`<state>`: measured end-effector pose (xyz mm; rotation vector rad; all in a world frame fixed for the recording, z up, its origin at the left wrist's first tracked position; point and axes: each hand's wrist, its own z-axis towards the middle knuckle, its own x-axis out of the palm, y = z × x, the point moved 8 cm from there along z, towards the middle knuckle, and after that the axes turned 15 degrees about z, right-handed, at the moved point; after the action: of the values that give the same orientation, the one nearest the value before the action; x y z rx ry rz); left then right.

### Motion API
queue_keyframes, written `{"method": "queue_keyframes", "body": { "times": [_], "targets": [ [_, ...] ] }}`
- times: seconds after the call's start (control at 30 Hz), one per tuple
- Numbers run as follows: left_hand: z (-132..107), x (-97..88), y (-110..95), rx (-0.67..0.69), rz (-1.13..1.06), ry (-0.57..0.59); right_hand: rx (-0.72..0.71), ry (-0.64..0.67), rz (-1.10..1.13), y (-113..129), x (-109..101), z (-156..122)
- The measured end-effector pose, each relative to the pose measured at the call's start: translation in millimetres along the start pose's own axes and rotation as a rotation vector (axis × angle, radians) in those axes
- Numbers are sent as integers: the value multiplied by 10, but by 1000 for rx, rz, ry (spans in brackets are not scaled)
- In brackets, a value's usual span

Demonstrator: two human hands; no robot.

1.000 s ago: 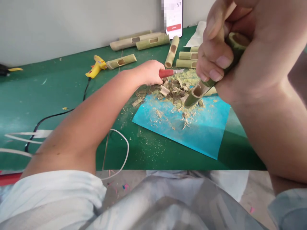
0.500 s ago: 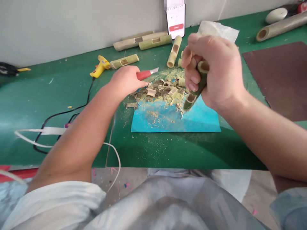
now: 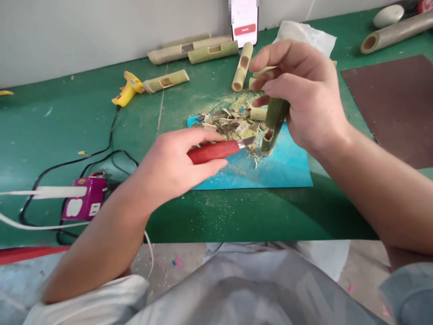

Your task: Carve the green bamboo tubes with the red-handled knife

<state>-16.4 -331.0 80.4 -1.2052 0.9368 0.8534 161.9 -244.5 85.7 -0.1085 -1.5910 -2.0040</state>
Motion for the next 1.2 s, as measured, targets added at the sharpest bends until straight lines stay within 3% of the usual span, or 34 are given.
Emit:
{"method": "queue_keyframes", "body": {
  "times": [0.2, 0.37, 0.47, 0.57, 0.7, 0.93, 1.07, 1.2],
  "targets": [
    [8, -29, -411, 96, 60, -78, 60, -12, 57, -73, 47, -14],
    [21, -111, -513, 198, -12, -108, 23, -4, 16, -67, 35, -9],
    [3, -144, -545, 259, -151, -231, 21, 4, 5, -66, 51, -21],
    [37, -22, -499, 224, -337, -311, 38, 27, 7, -75, 99, -49],
    [103, 217, -465, 217, -539, -255, 46, -11, -18, -72, 111, -88],
    [77, 221, -454, 134, -282, -201, 2, -64, -108, -59, 94, -106],
    [95, 135, -572, 152, -250, -267, -28, -46, -95, -34, 115, -120],
    [107, 141, -676, 180, -225, -229, 0, -50, -117, -37, 122, -133]
  ]
}}
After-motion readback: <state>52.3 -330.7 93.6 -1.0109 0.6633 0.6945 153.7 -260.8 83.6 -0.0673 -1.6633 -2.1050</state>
